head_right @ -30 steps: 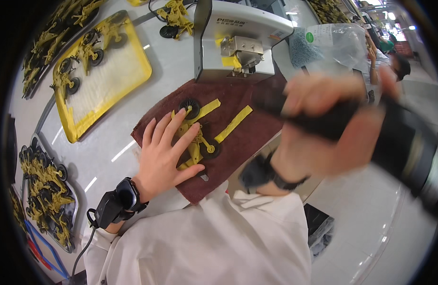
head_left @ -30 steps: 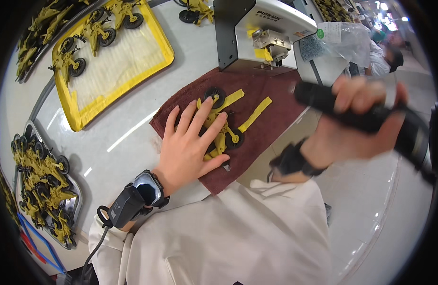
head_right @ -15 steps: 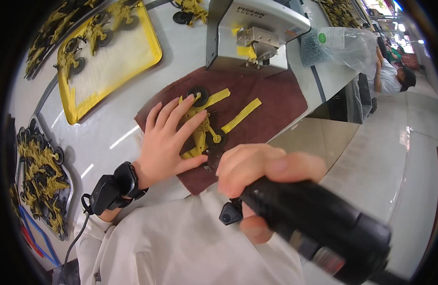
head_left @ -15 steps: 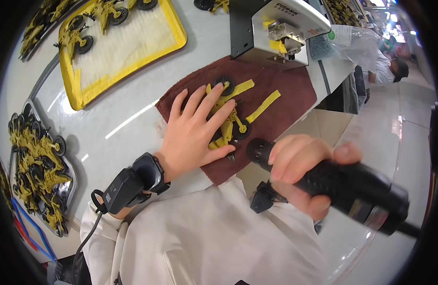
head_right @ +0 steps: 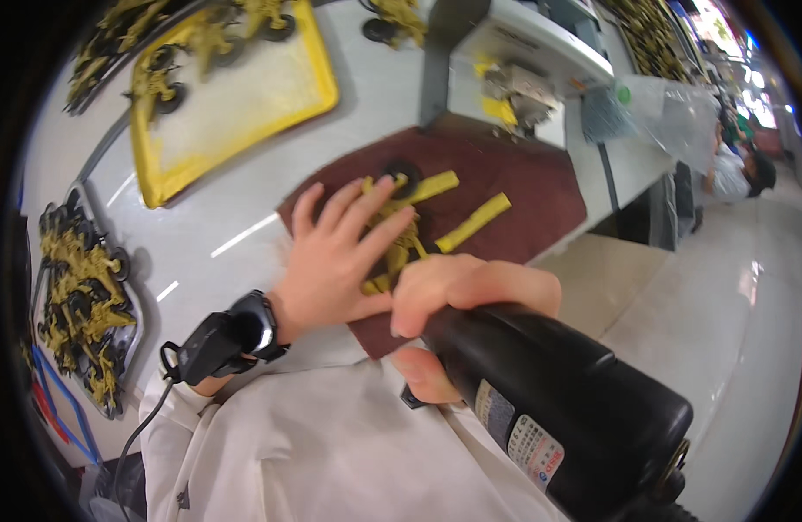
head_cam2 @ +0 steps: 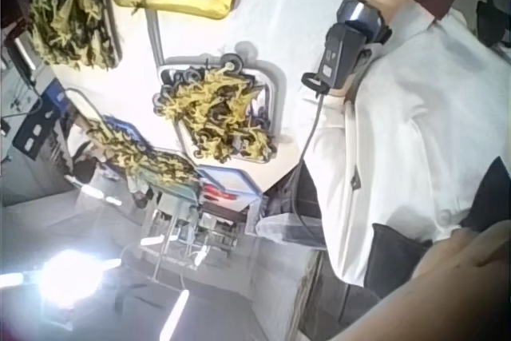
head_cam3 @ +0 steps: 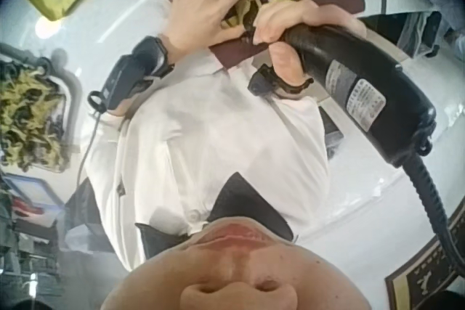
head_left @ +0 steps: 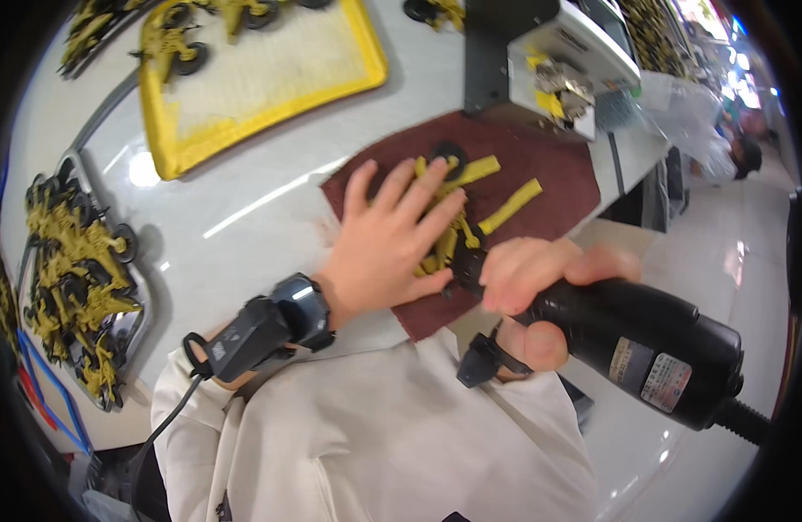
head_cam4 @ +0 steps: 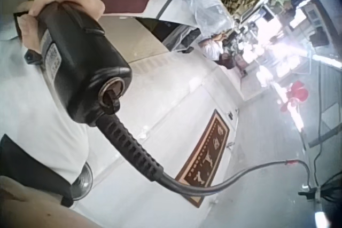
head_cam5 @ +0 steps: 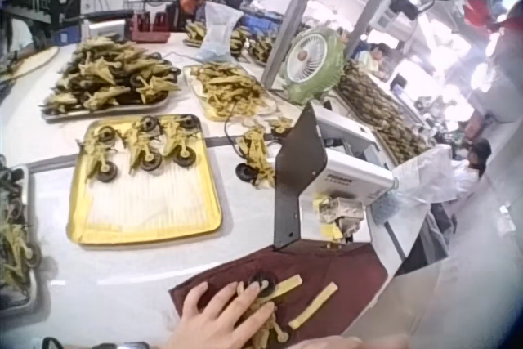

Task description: The recorder uses an electric screwdriver to attach wheels and small components to yellow toy scooter bodies at a factory workbench.

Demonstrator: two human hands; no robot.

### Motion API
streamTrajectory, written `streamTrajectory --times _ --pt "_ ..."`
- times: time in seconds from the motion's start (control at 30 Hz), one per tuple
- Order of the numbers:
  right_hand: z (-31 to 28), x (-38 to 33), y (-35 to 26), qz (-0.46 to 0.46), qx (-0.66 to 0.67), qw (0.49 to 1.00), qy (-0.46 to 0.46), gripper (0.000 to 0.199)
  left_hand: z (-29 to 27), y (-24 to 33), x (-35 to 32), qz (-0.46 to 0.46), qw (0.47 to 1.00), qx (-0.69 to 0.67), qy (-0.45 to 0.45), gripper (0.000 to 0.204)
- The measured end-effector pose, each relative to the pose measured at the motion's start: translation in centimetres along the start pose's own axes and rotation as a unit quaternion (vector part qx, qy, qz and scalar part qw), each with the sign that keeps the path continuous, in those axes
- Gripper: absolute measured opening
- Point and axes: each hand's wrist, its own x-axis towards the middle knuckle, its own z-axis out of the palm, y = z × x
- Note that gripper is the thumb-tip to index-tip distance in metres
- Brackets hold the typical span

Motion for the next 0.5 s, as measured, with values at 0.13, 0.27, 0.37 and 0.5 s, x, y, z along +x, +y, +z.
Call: streamTrajectory --times 0.13,0.27,0.37,0.5 --pt "0.2 -0.9 0.1 -0.006 0.091 0.996 0.013 0.048 -0.4 0.1 -0.8 0.011 0.999 -0.031 0.024 0.081" --pt "-1.0 -1.1 -1.4 -0.039 0.062 0.997 0.006 0.045 -0.3 1.3 -0.7 0.041 0.998 -0.026 0.035 0.075" --pt "-2.9 -0.1 -3.5 -0.073 0.072 0.988 0.115 0.046 -3.2 2.0 -1.5 0.030 0.997 -0.017 0.063 0.074" --pt "-4.0 2.6 -5.8 -0.115 0.156 0.960 0.202 0.048 -15.6 -0.6 -11.8 -0.152 0.954 0.083 0.243 0.063"
